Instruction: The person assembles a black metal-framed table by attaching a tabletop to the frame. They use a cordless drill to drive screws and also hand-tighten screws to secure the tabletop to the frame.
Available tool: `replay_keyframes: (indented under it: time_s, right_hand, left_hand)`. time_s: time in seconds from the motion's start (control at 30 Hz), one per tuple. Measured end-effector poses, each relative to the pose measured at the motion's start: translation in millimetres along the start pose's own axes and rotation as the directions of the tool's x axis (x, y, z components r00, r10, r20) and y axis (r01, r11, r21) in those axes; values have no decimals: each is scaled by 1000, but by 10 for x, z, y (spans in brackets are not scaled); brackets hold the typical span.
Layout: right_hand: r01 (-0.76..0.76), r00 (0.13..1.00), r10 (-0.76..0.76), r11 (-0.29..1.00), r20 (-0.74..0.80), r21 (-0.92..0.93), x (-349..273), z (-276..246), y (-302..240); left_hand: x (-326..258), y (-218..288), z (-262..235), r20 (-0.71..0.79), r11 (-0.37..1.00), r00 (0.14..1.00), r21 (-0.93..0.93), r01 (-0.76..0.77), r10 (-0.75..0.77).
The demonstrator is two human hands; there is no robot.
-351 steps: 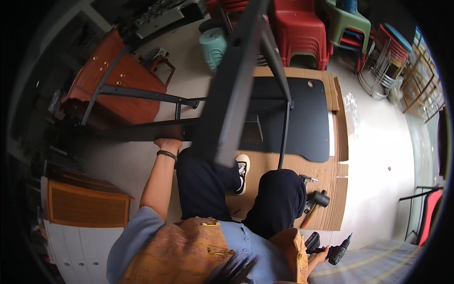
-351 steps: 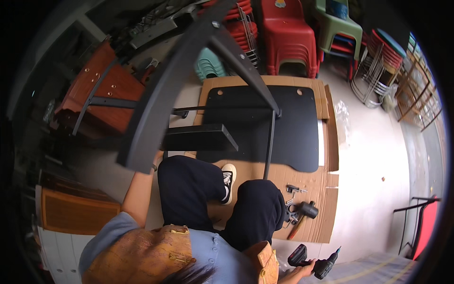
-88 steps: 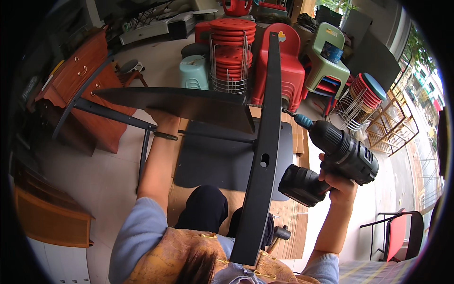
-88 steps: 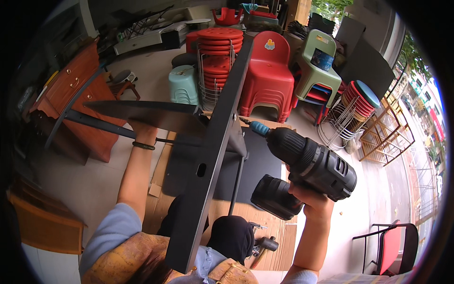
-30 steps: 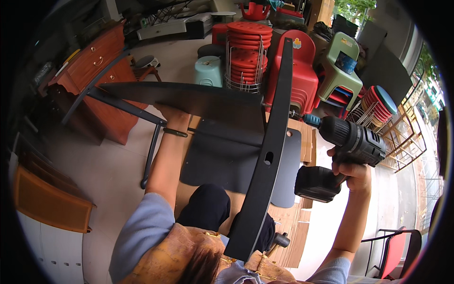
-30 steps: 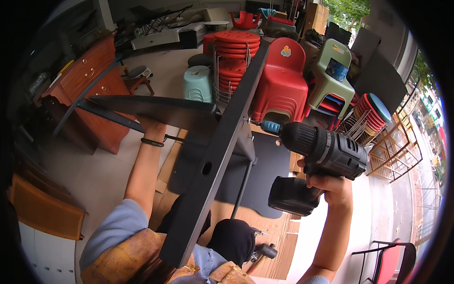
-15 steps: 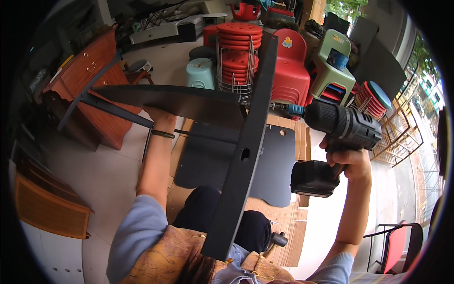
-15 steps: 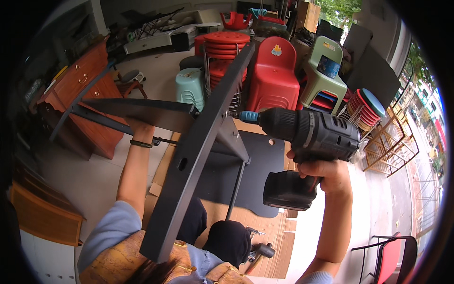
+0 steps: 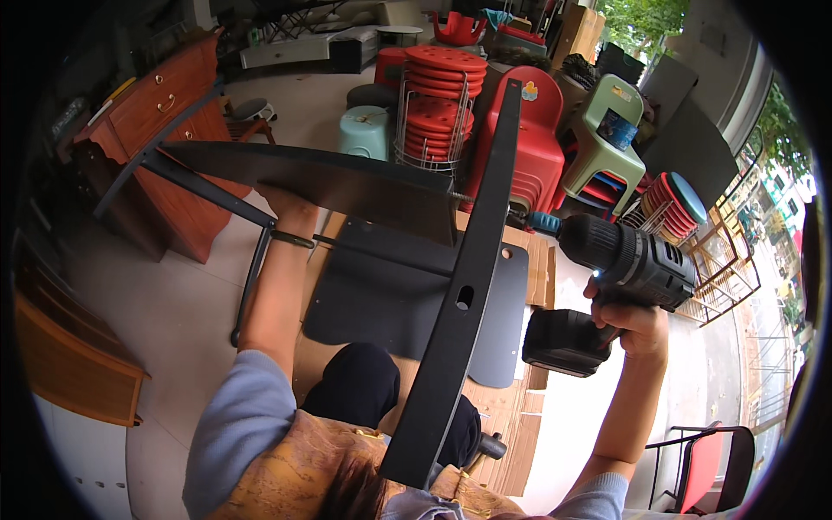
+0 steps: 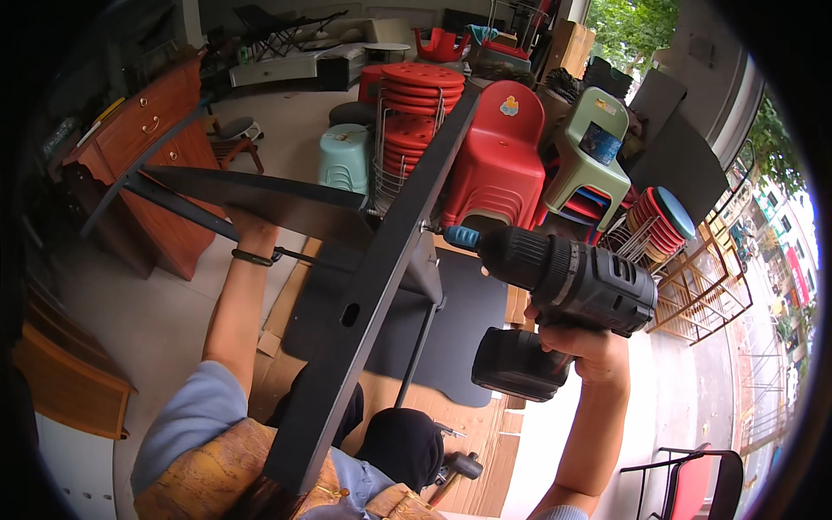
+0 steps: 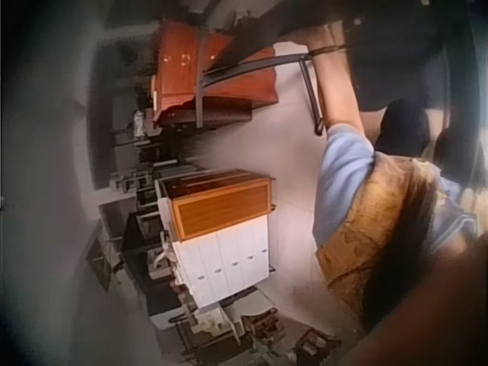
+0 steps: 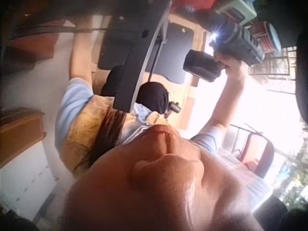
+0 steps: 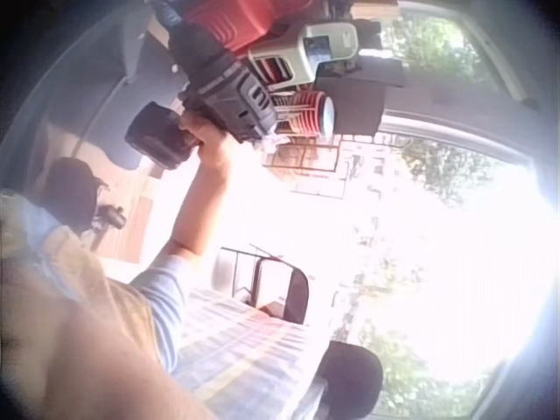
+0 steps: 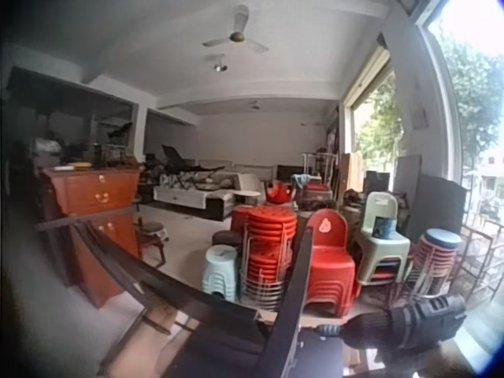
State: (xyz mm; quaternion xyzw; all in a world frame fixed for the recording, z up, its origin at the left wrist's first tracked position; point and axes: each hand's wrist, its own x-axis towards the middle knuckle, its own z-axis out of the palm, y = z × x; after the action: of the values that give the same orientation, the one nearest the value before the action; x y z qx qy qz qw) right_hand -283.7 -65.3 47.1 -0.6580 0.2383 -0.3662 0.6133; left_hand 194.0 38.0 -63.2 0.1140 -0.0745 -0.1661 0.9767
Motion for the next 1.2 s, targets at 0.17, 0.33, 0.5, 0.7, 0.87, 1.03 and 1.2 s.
replay_keyframes:
  time_s: [0.17,0.33,0.5,0.7,0.87,1.03,1.2]
  right_hand:
    - [-10,1000,10,1000,4,18,-1,6,30]
    - [6,999,-7,1000,44,19,12,19,48]
    - [10,997,-11,1000,73,24,18,23,73]
    - [7,996,-6,1000,87,-6,68,-21,100]
    - [23,997,-22,1000,77,-20,78,50,80]
    - [53,994,-44,994,96,-97,96,23,76]
    - [114,993,-112,992,35,-52,47,54,152]
  left_hand:
    - [-65,4,38,3,999,1000,22,23,-23]
    - [5,-8,-59,33,998,998,-42,53,-52]
    - [-101,-58,13,78,994,994,-72,83,-78]
    - [-29,7,75,133,995,989,-68,78,-68]
    - [72,23,0,139,993,990,-106,55,-40]
    - [47,57,-72,164,981,980,-140,136,-113]
    - [-18,37,-48,163,985,981,-117,129,-109]
